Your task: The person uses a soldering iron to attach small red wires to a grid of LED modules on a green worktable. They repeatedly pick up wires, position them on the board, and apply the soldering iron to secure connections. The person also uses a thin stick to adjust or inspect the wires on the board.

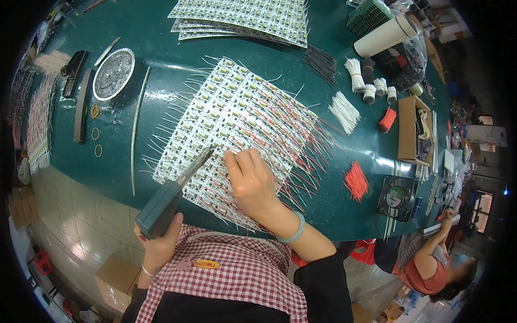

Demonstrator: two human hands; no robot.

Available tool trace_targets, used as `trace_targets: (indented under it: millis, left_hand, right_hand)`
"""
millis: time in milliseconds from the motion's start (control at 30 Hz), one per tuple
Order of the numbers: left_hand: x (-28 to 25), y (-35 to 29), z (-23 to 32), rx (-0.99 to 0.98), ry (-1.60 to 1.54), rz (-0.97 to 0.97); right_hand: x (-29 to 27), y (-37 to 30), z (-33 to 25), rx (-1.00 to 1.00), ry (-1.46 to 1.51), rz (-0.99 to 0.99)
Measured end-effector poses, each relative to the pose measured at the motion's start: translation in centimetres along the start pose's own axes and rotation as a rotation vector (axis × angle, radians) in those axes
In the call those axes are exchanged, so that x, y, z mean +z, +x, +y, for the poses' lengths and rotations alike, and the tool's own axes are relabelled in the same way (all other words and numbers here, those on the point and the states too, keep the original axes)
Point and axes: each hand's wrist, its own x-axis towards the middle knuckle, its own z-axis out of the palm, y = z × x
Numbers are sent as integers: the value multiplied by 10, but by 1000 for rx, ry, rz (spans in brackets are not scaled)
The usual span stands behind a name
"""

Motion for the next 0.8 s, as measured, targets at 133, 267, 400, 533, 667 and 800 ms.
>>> trace_targets:
  millis: [133, 267, 400, 533, 667, 800]
  left_hand:
    - [0, -1, -2, 6, -31, 49]
    - [-2, -4, -7, -29, -78, 132]
    - [-2, -5, -14, -23, -125, 216]
    - [-2, -11, -30, 8, -134, 213]
    - [-4, -16, -33, -76, -200, 207]
    - [-4, -22, -37, -60, -215, 237]
  right_hand:
    - [-15, -5, 0, 79, 63, -15]
    - [-60, -24, 10, 232, 135, -23]
    - [-98, -60, 39, 476, 16, 10]
    - [-108, -85, 59, 466, -183, 14]
    - [-100, -96, 68, 375, -275, 14]
    - [-96, -98, 69, 373, -408, -33]
